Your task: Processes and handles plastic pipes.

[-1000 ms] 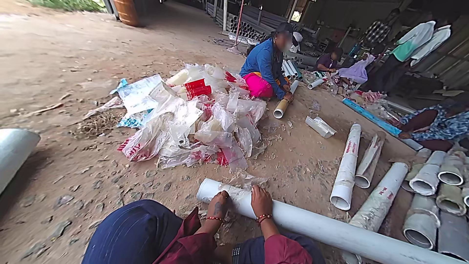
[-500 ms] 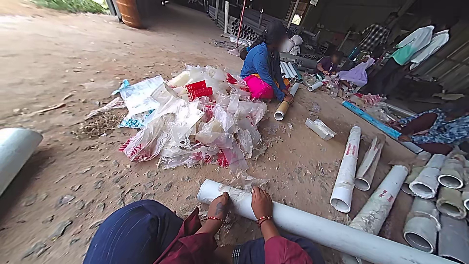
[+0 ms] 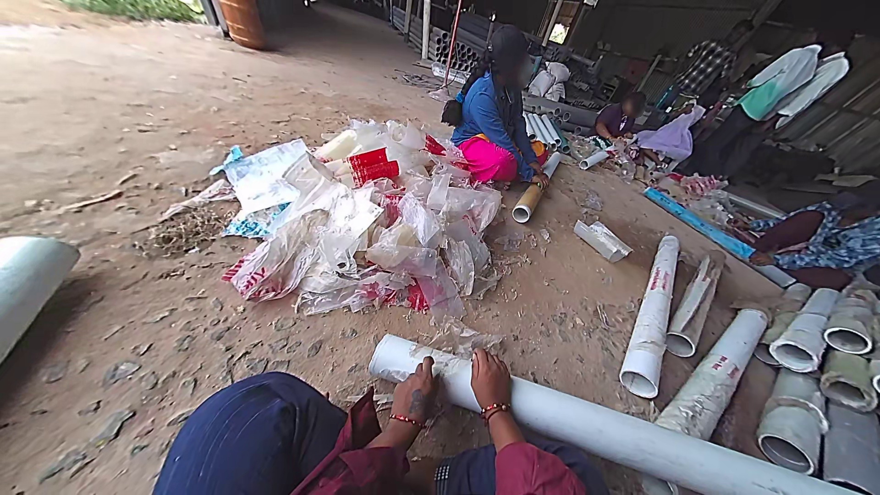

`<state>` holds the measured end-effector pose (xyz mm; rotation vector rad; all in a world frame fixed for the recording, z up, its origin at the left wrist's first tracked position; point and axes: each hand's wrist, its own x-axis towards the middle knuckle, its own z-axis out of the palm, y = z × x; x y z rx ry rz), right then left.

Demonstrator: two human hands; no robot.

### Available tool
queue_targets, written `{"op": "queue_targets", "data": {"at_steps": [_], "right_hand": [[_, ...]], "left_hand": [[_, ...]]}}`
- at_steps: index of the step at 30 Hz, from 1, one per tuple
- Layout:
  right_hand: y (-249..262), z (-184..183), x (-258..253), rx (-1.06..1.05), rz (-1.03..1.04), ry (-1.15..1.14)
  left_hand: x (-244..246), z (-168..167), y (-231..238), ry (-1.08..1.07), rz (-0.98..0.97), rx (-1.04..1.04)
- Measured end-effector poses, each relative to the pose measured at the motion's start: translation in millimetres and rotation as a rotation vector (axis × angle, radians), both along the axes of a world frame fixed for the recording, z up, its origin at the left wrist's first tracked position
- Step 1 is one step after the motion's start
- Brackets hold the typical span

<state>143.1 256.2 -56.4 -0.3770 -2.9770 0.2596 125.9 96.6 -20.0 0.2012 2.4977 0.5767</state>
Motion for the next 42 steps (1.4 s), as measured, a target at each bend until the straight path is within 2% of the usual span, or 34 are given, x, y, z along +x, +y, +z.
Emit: {"op": "queue_targets", "data": {"at_steps": [2,5,15,18,23,37,42], "right_hand": [[0,0,-1,-0.001,-0.004,-0.011],[-1,1,-1,-0.005,-0.006,-0.014],[0,2,-1,-0.013,-0.010,-0.025],[0,-1,-1,-0.030,-0.016,-0.033],[-1,0,0,-0.016,-0.005,0.012],[-2,3,0,-0.013,-0.014,-0.024],[0,1,1,-0.008,-0.011,-0.004]], "left_hand": [[-4,1,-3,0.007,0.033,-0.039],[-6,5,-5,-0.003,-0.020,-0.077],[-6,-1,-5,0.030,-0.049,-0.090],[-1,-23,-3,0.123,0.015,-0.058],[-3,5,-2,-0.015,-0.065,-0.120],[-5,-5,-5,-0.025,-0.040,-0.047],[-2,-10,-6,0.005,-0.036,-0.176]]}}
